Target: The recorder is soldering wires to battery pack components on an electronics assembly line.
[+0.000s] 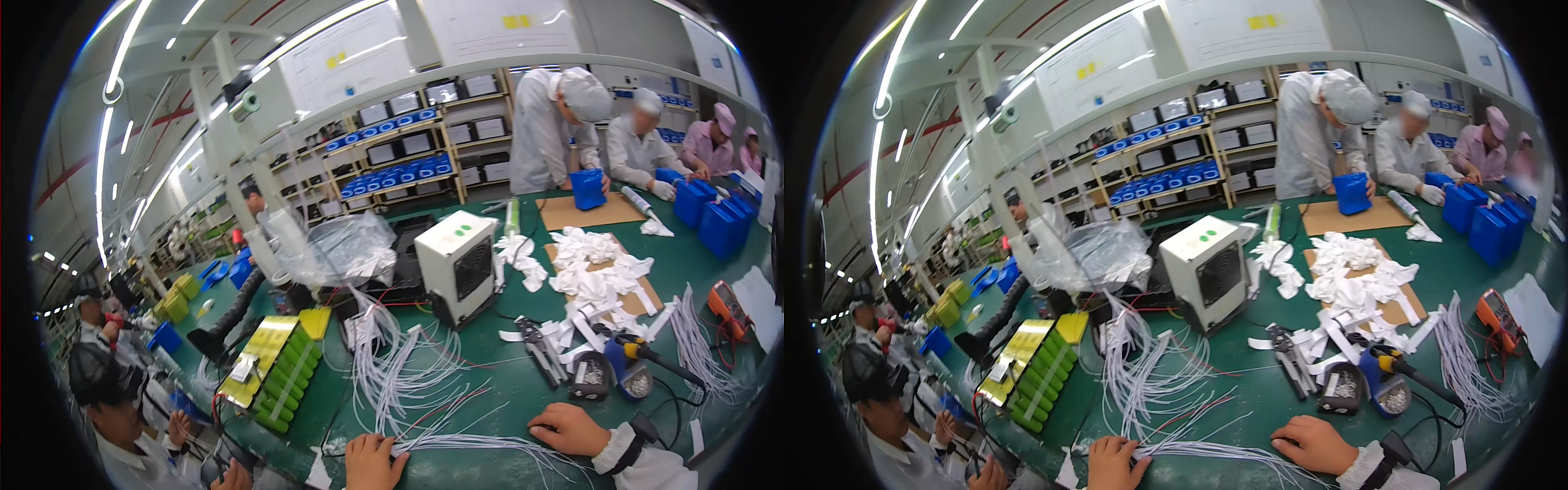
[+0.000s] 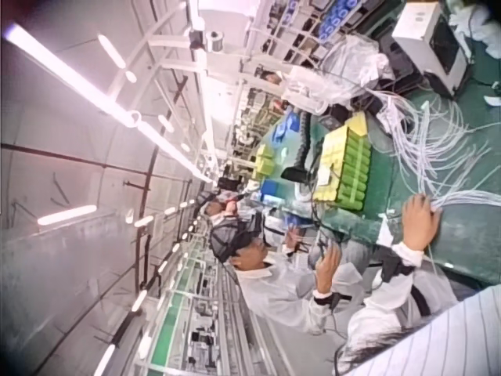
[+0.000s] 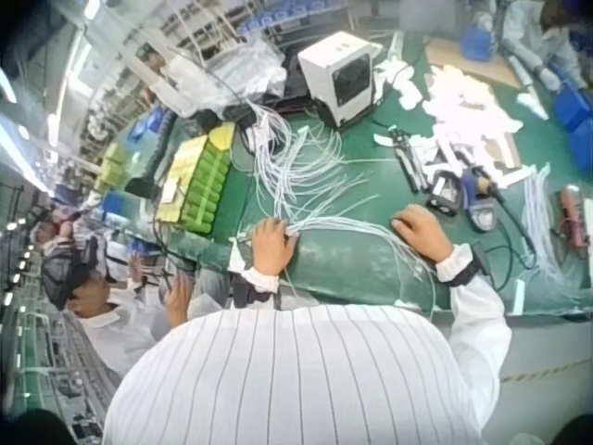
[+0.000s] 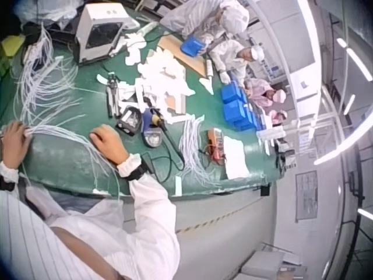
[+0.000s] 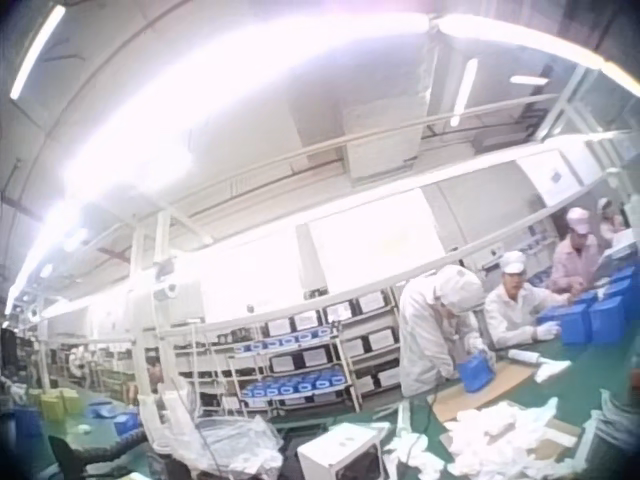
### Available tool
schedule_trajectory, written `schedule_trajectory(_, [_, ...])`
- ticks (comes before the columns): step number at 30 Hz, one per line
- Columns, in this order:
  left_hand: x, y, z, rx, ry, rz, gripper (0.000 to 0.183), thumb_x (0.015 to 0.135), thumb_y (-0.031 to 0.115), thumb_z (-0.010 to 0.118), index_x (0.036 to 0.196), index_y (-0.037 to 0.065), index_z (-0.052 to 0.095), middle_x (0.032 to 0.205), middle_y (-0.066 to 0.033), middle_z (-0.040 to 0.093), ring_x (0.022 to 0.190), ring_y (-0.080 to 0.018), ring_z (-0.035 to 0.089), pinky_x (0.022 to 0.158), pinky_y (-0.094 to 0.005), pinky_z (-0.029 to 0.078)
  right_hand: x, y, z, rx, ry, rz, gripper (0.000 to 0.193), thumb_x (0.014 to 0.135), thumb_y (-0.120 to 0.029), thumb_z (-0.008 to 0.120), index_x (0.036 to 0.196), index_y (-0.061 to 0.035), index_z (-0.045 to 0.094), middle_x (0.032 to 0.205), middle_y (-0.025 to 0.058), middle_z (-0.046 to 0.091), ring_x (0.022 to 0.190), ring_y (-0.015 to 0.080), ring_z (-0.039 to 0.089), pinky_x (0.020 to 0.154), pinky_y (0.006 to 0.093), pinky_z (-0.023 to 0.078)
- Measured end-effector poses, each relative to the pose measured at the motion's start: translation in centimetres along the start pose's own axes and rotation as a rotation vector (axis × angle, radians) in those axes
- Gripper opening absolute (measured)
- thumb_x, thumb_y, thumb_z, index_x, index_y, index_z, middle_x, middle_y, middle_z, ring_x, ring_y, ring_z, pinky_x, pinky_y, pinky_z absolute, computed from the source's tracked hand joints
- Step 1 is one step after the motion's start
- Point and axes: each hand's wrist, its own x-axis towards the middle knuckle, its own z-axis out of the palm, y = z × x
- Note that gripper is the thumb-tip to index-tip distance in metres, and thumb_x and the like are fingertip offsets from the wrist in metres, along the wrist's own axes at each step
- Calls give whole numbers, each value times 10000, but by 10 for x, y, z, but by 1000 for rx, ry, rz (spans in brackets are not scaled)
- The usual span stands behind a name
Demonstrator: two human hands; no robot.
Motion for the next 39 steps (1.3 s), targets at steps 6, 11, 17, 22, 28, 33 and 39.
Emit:
schedule_trajectory(6, [2, -2, -12, -57, -42, -19, 406, 820, 285, 784, 1136, 53, 678, 1157, -162, 662, 1101, -380, 597, 934, -494, 451, 5, 6, 1, 4, -24, -78, 208, 957, -257, 678, 990, -59, 733, 881, 101, 640, 860, 296, 635, 770, 400, 520])
schedule_trajectory(11, [12, -8, -39, -92, -20, 73, 474, 799, 264, 813, 1195, 48, 667, 1180, -145, 672, 1094, -370, 606, 956, -483, 452, 3, 14, 1, 5, 20, -115, 185, 925, -238, 706, 990, -68, 741, 859, 95, 636, 847, 294, 631, 751, 404, 515])
schedule_trajectory(17, [4, -22, -53, -37, 136, 287, 264, 799, 52, 749, 1055, 51, 684, 1037, -126, 659, 919, -294, 581, 836, -441, 412, 2, 10, 1, -17, 21, -63, 151, 907, -198, 733, 991, -76, 759, 847, 87, 643, 825, 283, 633, 738, 391, 518])
schedule_trajectory(22, [-27, -29, -58, -438, 241, 216, 484, 796, -5, 643, 1279, 28, 634, 1346, -181, 627, 1283, -332, 588, 1161, -552, 364, 5, 4, 1, -7, 12, -49, 149, 895, -180, 742, 992, -69, 763, 846, 89, 653, 816, 281, 638, 727, 388, 523])
schedule_trajectory(28, [-44, -46, -53, -959, 561, -319, 565, 809, -83, 552, 1366, 8, 575, 1390, -135, 617, 1287, -261, 582, 1113, -460, 436, 2, -2, 0, -22, 17, -24, 142, 887, -175, 743, 971, -62, 767, 833, 94, 657, 825, 282, 646, 732, 392, 526])
schedule_trajectory(33, [-39, -57, -40, -214, 347, -118, 415, 867, -52, 618, 1274, 23, 645, 1263, -201, 663, 1185, -384, 619, 1065, -455, 462, -1, -1, -2, -34, 4, 4, 153, 895, -200, 735, 965, -67, 766, 841, 93, 655, 830, 288, 647, 745, 394, 527])
schedule_trajectory(39, [-26, -47, -26, -650, 294, -428, 140, 922, -5, 679, 1046, 18, 739, 892, -179, 708, 804, -345, 684, 729, -404, 543, 6, 8, 4, -57, 6, -44, 159, 934, -213, 695, 983, -73, 754, 850, 98, 647, 838, 297, 644, 754, 396, 527])
